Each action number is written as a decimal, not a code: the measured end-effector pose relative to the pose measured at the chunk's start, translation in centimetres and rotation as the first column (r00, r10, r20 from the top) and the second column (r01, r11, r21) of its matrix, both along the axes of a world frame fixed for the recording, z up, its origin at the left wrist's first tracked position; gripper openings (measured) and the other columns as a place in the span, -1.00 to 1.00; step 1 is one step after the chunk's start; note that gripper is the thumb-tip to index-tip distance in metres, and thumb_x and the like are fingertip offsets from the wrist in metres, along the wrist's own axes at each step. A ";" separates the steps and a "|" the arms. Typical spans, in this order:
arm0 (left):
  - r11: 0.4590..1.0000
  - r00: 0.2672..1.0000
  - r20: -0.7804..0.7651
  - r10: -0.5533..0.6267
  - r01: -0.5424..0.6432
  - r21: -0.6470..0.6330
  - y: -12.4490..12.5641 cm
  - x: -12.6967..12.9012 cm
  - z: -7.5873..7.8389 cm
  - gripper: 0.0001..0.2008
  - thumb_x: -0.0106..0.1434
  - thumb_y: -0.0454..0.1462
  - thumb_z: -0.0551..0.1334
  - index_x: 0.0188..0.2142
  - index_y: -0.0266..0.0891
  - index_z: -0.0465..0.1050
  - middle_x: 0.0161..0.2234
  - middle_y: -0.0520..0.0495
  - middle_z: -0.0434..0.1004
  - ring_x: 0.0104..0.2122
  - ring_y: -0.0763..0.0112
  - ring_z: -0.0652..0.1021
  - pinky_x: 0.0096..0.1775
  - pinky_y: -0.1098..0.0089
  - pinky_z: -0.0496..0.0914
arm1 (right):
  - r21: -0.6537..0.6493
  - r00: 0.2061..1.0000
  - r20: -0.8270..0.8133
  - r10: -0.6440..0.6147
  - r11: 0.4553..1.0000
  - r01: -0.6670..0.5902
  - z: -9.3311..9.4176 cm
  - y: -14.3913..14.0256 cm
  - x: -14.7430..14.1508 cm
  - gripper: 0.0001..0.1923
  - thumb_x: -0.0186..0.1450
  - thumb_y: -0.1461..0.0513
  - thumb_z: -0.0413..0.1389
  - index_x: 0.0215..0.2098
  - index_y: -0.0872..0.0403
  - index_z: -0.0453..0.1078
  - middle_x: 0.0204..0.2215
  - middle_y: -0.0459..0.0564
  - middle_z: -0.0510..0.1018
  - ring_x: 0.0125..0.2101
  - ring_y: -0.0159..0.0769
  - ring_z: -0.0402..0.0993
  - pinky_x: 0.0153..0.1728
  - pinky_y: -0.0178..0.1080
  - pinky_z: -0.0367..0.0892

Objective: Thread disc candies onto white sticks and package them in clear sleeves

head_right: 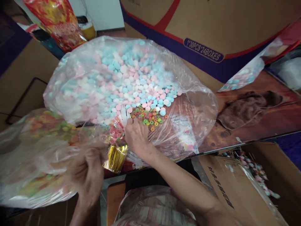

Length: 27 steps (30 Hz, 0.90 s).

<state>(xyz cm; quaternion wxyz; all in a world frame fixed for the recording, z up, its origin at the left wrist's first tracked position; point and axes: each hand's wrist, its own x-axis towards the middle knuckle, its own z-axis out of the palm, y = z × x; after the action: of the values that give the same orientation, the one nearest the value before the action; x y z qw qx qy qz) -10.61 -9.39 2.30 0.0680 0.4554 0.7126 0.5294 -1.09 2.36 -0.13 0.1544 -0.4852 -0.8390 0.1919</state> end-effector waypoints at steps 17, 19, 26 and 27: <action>0.962 0.965 -0.175 -0.194 0.152 -0.226 9.3 -1.3 0.5 -0.81 0.34 -0.25 0.14 -0.25 -0.20 0.55 -0.37 -0.03 0.54 -0.38 0.37 0.51 -0.30 0.40 0.35 | -0.387 0.860 -0.508 -0.052 0.905 -0.174 0.7 1.4 6.5 -0.79 0.37 0.23 0.00 -0.45 0.05 0.27 -0.53 -0.16 0.37 -0.49 -0.38 0.28 -0.45 -0.33 0.13; 0.936 0.919 -0.312 -0.243 0.137 -0.326 11.5 -1.5 0.5 -0.76 0.35 -0.31 0.09 -0.26 -0.20 0.57 -0.33 -0.07 0.53 -0.34 0.32 0.52 -0.26 0.36 0.34 | -0.357 0.906 -0.422 -0.030 0.924 -0.135 1.7 0.9 10.4 -0.76 0.39 0.21 -0.02 -0.45 0.05 0.27 -0.53 -0.16 0.36 -0.47 -0.36 0.28 -0.43 -0.32 0.13; 0.798 0.777 -0.465 -0.424 0.078 -0.598 15.4 -2.1 -1.8 -0.75 0.29 -0.37 0.13 -0.23 -0.15 0.59 -0.21 -0.14 0.49 -0.24 0.21 0.53 -0.31 0.32 0.31 | -0.110 0.950 0.311 -0.022 0.992 0.059 5.5 0.5 20.5 -0.72 0.38 0.28 -0.05 -0.40 0.04 0.46 -0.50 -0.03 0.57 -0.49 -0.29 0.42 -0.44 -0.25 0.04; 0.803 0.775 -0.476 -0.415 0.066 -0.593 15.6 -2.4 -2.2 -0.75 0.28 -0.37 0.13 -0.22 -0.15 0.59 -0.20 -0.14 0.48 -0.23 0.20 0.53 -0.30 0.31 0.32 | -0.076 0.920 0.393 -0.011 0.996 0.044 5.4 0.5 20.7 -0.73 0.36 0.30 -0.04 -0.37 0.04 0.48 -0.50 -0.01 0.58 -0.49 -0.28 0.43 -0.45 -0.24 0.02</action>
<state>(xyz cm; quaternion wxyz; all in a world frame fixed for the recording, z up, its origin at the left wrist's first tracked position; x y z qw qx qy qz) -12.98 6.22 0.12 0.0424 0.6480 0.7502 0.1242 19.63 2.91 5.28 -0.0344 -0.5314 -0.8373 0.1237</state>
